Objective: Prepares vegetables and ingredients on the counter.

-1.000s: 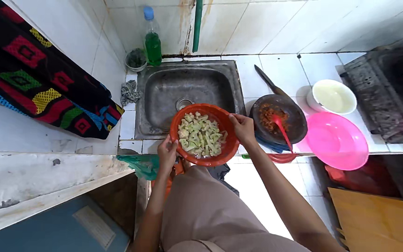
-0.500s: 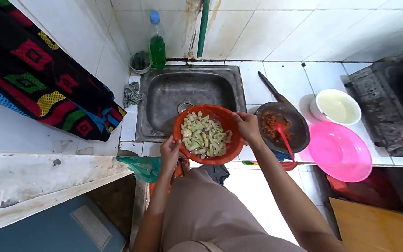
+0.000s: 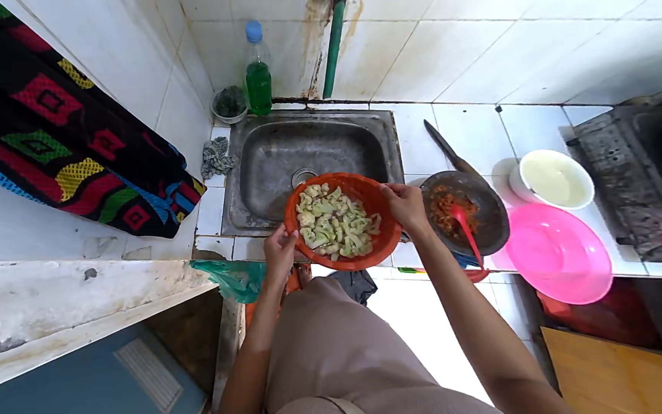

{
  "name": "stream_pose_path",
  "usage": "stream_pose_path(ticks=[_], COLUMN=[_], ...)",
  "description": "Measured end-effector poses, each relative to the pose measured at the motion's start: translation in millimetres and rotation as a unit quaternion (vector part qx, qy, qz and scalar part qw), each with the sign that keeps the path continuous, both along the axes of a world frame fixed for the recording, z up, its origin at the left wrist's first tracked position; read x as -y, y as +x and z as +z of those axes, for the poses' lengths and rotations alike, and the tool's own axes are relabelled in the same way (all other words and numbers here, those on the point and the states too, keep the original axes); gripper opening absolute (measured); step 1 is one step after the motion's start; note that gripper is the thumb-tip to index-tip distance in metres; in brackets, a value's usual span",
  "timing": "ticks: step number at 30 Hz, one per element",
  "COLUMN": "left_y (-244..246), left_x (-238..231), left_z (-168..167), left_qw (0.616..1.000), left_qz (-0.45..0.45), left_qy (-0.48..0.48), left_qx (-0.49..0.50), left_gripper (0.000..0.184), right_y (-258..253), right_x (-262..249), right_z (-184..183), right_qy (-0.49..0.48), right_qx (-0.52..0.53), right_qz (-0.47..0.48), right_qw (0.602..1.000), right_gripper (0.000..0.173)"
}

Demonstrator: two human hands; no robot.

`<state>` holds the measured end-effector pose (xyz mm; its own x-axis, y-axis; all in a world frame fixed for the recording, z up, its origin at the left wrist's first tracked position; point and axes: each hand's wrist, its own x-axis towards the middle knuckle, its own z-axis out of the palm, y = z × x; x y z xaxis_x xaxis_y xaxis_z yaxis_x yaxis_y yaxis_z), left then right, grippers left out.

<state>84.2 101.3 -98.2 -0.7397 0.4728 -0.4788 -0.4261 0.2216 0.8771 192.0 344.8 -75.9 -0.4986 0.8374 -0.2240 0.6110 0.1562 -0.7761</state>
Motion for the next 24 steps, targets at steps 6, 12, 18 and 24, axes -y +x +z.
stream_pose_path(ticks=[6,12,18,24], left_y=[-0.9,-2.4,-4.7,-6.7], left_x=[-1.5,-4.1,-6.9,-8.2], left_z=[0.6,2.9,4.6,5.5], left_qw=[1.000,1.000,1.000,1.000], left_qz=[0.001,0.001,-0.002,0.002], left_qy=[0.006,0.003,-0.002,-0.001], left_qx=[-0.001,0.008,0.010,0.018], left_gripper=[0.039,0.041,0.039,0.038], right_y=[-3.1,-4.5,-7.4,-10.6], right_x=[-2.7,-8.1,-10.1,-12.0], right_z=[2.9,2.6,5.5,6.1], right_qy=[-0.003,0.010,0.004,0.002], right_qx=[0.005,0.007,0.012,0.013], right_qz=[0.004,0.020,0.020,0.019], right_qw=[1.000,1.000,1.000,1.000], right_gripper=[0.026,0.027,0.027,0.028])
